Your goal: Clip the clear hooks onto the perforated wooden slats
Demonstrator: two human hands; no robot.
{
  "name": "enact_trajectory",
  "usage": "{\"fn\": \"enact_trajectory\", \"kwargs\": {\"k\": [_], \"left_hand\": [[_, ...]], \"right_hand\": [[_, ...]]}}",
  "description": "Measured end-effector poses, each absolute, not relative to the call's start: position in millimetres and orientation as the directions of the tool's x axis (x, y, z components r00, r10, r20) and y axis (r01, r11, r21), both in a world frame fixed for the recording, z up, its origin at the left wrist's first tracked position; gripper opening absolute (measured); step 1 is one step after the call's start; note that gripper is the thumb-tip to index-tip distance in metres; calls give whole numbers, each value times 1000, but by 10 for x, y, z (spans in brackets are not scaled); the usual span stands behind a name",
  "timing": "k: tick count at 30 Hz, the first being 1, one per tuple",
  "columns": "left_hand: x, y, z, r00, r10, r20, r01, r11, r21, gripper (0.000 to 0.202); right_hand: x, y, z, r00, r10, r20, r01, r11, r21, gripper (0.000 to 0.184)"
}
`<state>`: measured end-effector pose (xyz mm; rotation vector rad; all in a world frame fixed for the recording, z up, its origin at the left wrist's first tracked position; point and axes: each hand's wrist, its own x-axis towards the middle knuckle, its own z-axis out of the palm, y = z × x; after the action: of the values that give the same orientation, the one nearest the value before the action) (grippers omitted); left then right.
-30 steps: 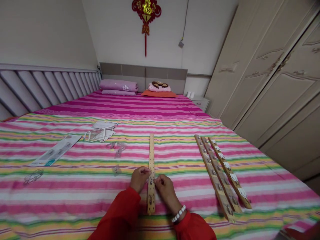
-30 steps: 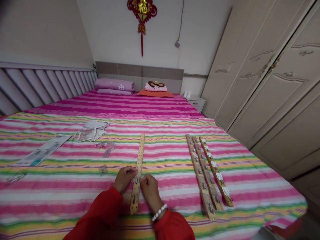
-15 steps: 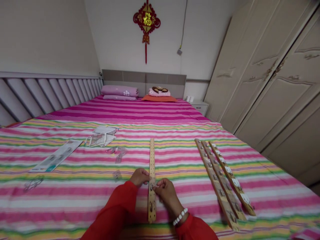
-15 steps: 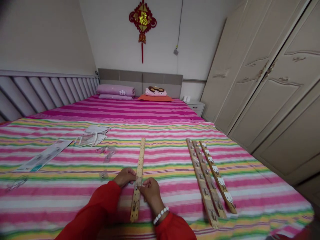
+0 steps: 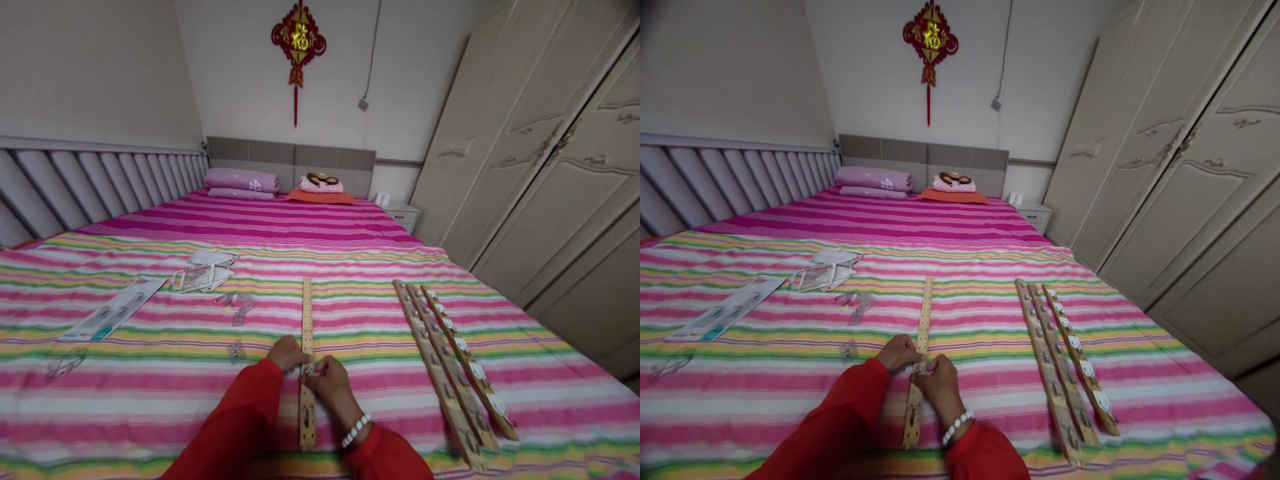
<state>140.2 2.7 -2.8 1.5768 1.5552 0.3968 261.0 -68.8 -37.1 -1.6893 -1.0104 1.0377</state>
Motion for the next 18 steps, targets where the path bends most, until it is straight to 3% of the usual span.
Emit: {"fn": "enact_trajectory", "kwargs": {"k": [8,11,18], "left_hand": [[1421,-83,50,134,966,-221,728,55,684,32],[1419,-77,-66,120,973,-198,655,72,752,35],[1367,-4,-273,223,934,-279,297,208,932,37]], "right_hand": [[2563,-730,-264,377,922,-90,415,-255,-873,40],[2584,-724,-312,364,928,-81,362,-221,-906,40],[2627,-719,-388,291,950,-115,145,-163,-976,42]]}}
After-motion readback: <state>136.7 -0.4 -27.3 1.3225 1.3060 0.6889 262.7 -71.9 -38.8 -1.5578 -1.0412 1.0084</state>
